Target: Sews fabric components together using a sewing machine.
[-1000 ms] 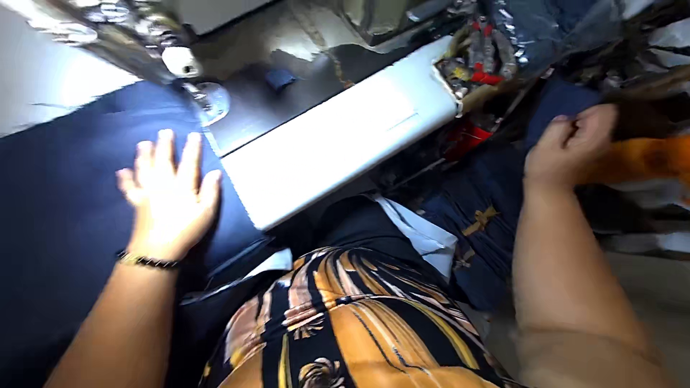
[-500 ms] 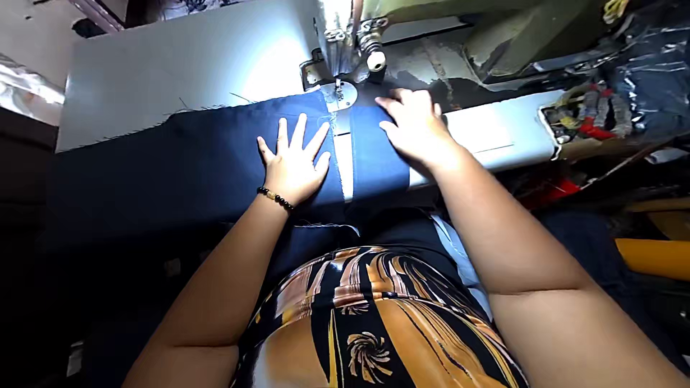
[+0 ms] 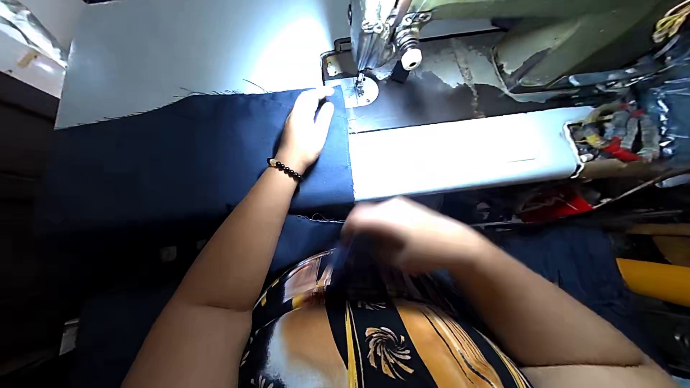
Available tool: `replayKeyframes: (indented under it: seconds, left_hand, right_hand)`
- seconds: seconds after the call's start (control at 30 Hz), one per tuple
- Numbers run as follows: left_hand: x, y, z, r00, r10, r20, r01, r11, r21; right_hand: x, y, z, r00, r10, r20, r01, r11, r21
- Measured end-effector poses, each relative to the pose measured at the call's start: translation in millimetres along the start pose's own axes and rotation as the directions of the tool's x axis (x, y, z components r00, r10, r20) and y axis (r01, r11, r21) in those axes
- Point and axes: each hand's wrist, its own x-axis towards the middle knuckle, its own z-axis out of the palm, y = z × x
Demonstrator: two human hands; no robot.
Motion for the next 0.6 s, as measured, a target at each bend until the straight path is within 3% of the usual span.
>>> replayKeyframes:
  seconds: [0.03, 0.1, 0.13, 0.2, 0.27, 0.3, 0.4, 0.5, 0.6]
  left_hand:
    - [0.9, -1.0, 0.2, 0.998, -0.047, -0.031, 0.042, 0.99, -0.138]
    - [-2.3, -6.3, 0.5, 0.989, -0.12, -0.082, 0.067, 0.877, -0.477]
    - [-2.4, -5.6, -2.2, 0.983, -0.17, -0.068, 0.093, 0.785, -0.613]
    - [2.3, 2.7, -8.1, 0.966, -0.254, -0.043, 0.146, 0.677, -0.721]
    - [-0.4, -6.3, -15.1, 0.996, -0.084, 0.019, 0.076, 0.754, -0.653]
    - [1.1, -8.5, -19.2, 0.996, -0.05, 0.071, 0.081, 0.831, -0.55]
    - [16.9, -11.5, -26.3, 0.991, -0.014, 0.135, 0.03, 0.992, -0.122]
    - [40.7, -14.4, -31.5, 0.99, -0.052, 0.135, 0.032, 0.988, 0.15]
    - [50.9, -19.1, -30.5, 0.979, -0.08, 0.186, 0.033, 0.97, 0.242]
  right_hand:
    - [12.1, -11.9, 13.0, 0.98, -0.17, 0.107, 0.155, 0.978, 0.137]
    - [40.3, -8.0, 18.8, 0.968, -0.25, 0.014, 0.243, 0.952, 0.186]
    - [55.6, 7.1, 12.0, 0.976, -0.192, -0.106, 0.204, 0.973, 0.112]
    - [84.0, 44.1, -6.1, 0.951, 0.046, -0.306, -0.06, 0.997, -0.038]
    - [102.6, 72.5, -12.3, 0.87, 0.263, -0.416, -0.3, 0.953, -0.026]
    - [107.1, 77.6, -11.8, 0.834, 0.317, -0.452, -0.349, 0.937, 0.012]
    - [105.6, 83.4, -2.6, 0.791, 0.265, -0.552, -0.275, 0.959, 0.067]
    - [83.0, 76.3, -3.1, 0.849, 0.148, -0.507, -0.138, 0.989, 0.059]
    - [43.6, 59.3, 11.9, 0.919, 0.003, -0.394, -0.061, 0.989, -0.134]
